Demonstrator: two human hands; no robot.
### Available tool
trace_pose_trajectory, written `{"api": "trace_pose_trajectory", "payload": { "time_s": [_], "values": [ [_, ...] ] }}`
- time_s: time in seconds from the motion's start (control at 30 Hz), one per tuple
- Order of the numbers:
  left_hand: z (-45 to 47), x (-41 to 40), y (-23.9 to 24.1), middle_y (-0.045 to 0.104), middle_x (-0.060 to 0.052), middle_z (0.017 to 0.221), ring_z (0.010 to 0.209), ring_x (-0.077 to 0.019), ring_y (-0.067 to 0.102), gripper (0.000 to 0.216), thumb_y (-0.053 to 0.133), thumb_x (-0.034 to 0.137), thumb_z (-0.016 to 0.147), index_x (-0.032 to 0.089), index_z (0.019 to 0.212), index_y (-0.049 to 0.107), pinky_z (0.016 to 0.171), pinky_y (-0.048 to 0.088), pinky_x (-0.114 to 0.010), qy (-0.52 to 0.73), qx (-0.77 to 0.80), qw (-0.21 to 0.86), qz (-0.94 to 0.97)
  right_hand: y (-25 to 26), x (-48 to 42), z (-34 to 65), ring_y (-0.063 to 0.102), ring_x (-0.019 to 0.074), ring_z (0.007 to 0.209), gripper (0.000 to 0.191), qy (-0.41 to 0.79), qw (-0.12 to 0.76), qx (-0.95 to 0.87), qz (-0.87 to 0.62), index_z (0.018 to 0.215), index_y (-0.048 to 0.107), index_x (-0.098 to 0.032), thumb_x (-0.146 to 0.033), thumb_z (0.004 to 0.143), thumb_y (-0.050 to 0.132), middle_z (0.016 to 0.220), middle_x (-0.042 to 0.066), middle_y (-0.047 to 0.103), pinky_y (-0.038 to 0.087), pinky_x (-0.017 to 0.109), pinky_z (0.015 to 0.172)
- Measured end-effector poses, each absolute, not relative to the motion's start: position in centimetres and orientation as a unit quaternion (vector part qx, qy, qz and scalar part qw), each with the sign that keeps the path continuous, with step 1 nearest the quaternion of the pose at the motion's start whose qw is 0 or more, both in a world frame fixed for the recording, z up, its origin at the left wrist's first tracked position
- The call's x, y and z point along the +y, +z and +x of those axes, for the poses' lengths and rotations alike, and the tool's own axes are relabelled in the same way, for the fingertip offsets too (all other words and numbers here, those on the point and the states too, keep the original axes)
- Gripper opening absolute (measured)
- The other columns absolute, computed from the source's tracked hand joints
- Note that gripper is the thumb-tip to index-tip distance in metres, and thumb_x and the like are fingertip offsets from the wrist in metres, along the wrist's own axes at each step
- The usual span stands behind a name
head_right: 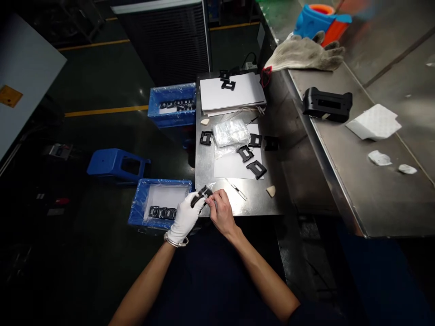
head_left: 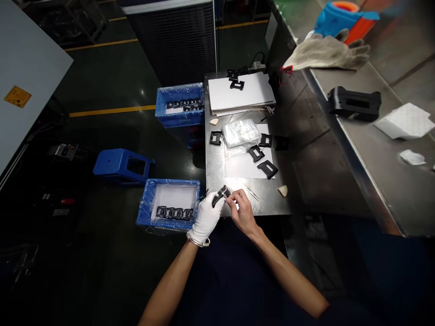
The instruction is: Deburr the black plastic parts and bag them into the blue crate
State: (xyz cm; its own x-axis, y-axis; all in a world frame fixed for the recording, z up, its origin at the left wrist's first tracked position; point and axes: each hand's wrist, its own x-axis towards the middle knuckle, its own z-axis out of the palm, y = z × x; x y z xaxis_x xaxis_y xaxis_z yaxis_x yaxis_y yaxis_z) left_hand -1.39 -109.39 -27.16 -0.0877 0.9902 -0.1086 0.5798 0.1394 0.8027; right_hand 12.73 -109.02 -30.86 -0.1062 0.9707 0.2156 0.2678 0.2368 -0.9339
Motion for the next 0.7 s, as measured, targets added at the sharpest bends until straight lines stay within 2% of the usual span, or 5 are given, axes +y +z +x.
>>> {"api": "trace_pose_trajectory", "payload": {
  "time_s": [0.1, 0.2, 0.33, 0.5, 0.7],
  "values": [
    [-1.7, -109.3, -27.7, 0.070, -0.004, 0.082, 0.075, -0.0164, 0.066, 0.026, 0.061, 0.041, 0.091, 0.016, 0.092, 0.068, 0.073, 0.052, -0.028, 0.429, 0.691, 0.414, 0.408, -31.9, -109.1, 12.0, 0.053, 0.0193, 0.084, 0.022, 0.408, 0.439, -0.642, -0.478, 0.084, 0.052, -0.022, -0.027, 0.103, 0.043, 0.087, 0.004, 0.052, 0.044, 0.034, 0.078],
    [-2.9, -109.8, -27.6, 0.074, -0.010, 0.098, 0.093, -0.0228, 0.071, 0.028, 0.060, 0.040, 0.090, 0.016, 0.099, 0.070, 0.085, 0.056, -0.035, 0.470, 0.676, 0.451, 0.344, -32.6, -109.2, 11.1, 0.052, 0.0187, 0.078, 0.024, 0.452, 0.400, -0.647, -0.465, 0.081, 0.050, -0.022, -0.030, 0.103, 0.043, 0.081, 0.002, 0.053, 0.042, 0.033, 0.073],
    [-4.4, -111.3, -27.2, 0.072, -0.011, 0.121, 0.117, -0.0271, 0.065, 0.035, 0.070, 0.026, 0.081, 0.019, 0.114, 0.072, 0.105, 0.049, -0.040, 0.423, 0.678, 0.443, 0.407, -32.6, -108.9, 9.7, 0.052, 0.0184, 0.073, 0.026, 0.512, 0.367, -0.640, -0.440, 0.078, 0.049, -0.023, -0.033, 0.102, 0.045, 0.076, 0.001, 0.054, 0.039, 0.031, 0.069],
    [-4.7, -113.0, -28.9, 0.076, -0.010, 0.106, 0.094, -0.0222, 0.070, 0.033, 0.056, 0.025, 0.091, 0.014, 0.118, 0.070, 0.090, 0.056, -0.038, 0.337, 0.706, 0.442, 0.438, -32.6, -108.0, 8.0, 0.052, 0.0185, 0.072, 0.026, 0.544, 0.348, -0.657, -0.390, 0.078, 0.050, -0.023, -0.036, 0.101, 0.046, 0.077, 0.002, 0.056, 0.039, 0.031, 0.068],
    [-6.9, -114.3, -30.1, 0.071, -0.013, 0.123, 0.116, -0.0249, 0.065, 0.037, 0.061, 0.024, 0.089, 0.015, 0.124, 0.067, 0.109, 0.047, -0.043, 0.391, 0.744, 0.384, 0.382, -34.7, -108.6, 5.5, 0.052, 0.0196, 0.080, 0.027, 0.579, 0.297, -0.699, -0.296, 0.080, 0.051, -0.022, -0.034, 0.103, 0.042, 0.082, 0.003, 0.053, 0.041, 0.033, 0.074]
  ]
}}
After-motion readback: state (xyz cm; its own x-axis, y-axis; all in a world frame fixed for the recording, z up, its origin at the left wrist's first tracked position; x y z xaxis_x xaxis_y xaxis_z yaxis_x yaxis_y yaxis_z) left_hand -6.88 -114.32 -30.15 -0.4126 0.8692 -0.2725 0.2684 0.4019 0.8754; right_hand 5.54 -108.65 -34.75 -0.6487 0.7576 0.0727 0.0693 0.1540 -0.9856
